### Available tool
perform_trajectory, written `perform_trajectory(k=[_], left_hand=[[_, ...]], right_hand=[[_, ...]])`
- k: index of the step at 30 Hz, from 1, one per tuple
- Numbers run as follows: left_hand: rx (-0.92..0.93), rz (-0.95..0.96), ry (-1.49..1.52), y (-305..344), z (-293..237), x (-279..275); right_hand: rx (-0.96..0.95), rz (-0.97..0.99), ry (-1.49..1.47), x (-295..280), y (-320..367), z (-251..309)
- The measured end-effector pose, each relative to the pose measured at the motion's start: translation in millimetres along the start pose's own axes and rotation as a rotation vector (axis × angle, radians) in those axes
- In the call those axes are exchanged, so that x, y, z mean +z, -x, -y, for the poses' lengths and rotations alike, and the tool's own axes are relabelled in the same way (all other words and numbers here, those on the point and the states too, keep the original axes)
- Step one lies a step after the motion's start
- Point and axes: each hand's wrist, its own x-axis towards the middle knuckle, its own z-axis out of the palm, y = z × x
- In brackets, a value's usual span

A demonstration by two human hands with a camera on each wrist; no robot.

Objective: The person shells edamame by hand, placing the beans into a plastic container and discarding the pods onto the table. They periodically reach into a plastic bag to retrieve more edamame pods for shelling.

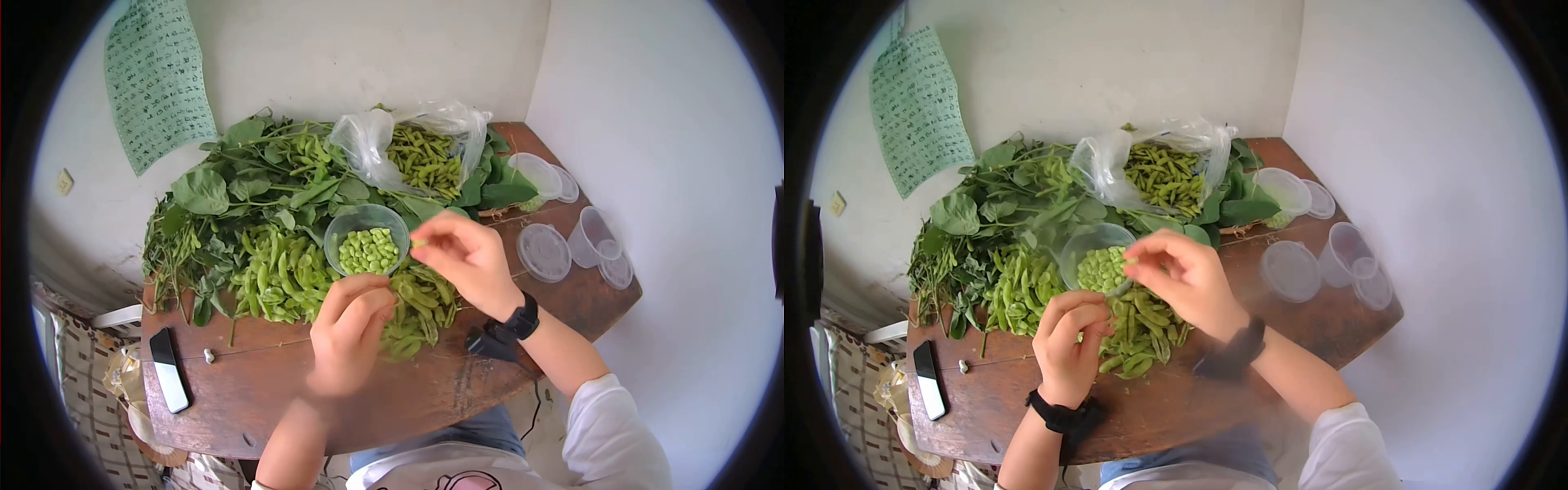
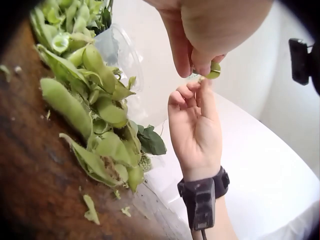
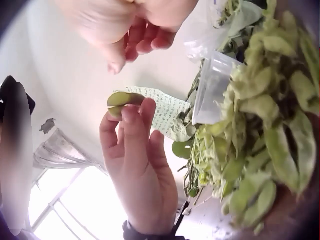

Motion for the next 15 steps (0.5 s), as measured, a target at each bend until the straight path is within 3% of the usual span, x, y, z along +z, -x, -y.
perform_trajectory(k=[2, 4, 7, 8, 10, 14, 15], left_hand=[[0.010, -0.022, -0.031, 0.3, -1.0, -0.3], [0.059, -0.078, -0.125, -0.9, -0.3, -1.6], [0.053, -0.135, -0.208, -2.1, -1.3, -0.5], [0.046, -0.136, -0.211, -1.9, -1.3, -1.0], [0.048, -0.114, -0.228, -2.0, -1.3, -0.8], [0.009, -0.091, -0.222, -5.5, -1.0, 7.0], [-0.101, -0.118, -0.101, -6.6, -7.7, 9.1]], right_hand=[[-0.004, 0.044, 0.284, 4.4, -16.7, 3.4], [0.004, 0.034, 0.289, 11.4, -14.3, 2.1], [0.284, 0.009, 0.102, 18.9, 0.1, 20.2], [0.287, 0.014, 0.100, 19.0, 3.2, 17.2], [0.141, 0.114, 0.104, 18.6, 11.1, 7.5], [-0.009, 0.048, 0.225, 18.3, 13.1, -3.7], [-0.024, -0.001, 0.265, 18.9, 13.8, -2.9]])
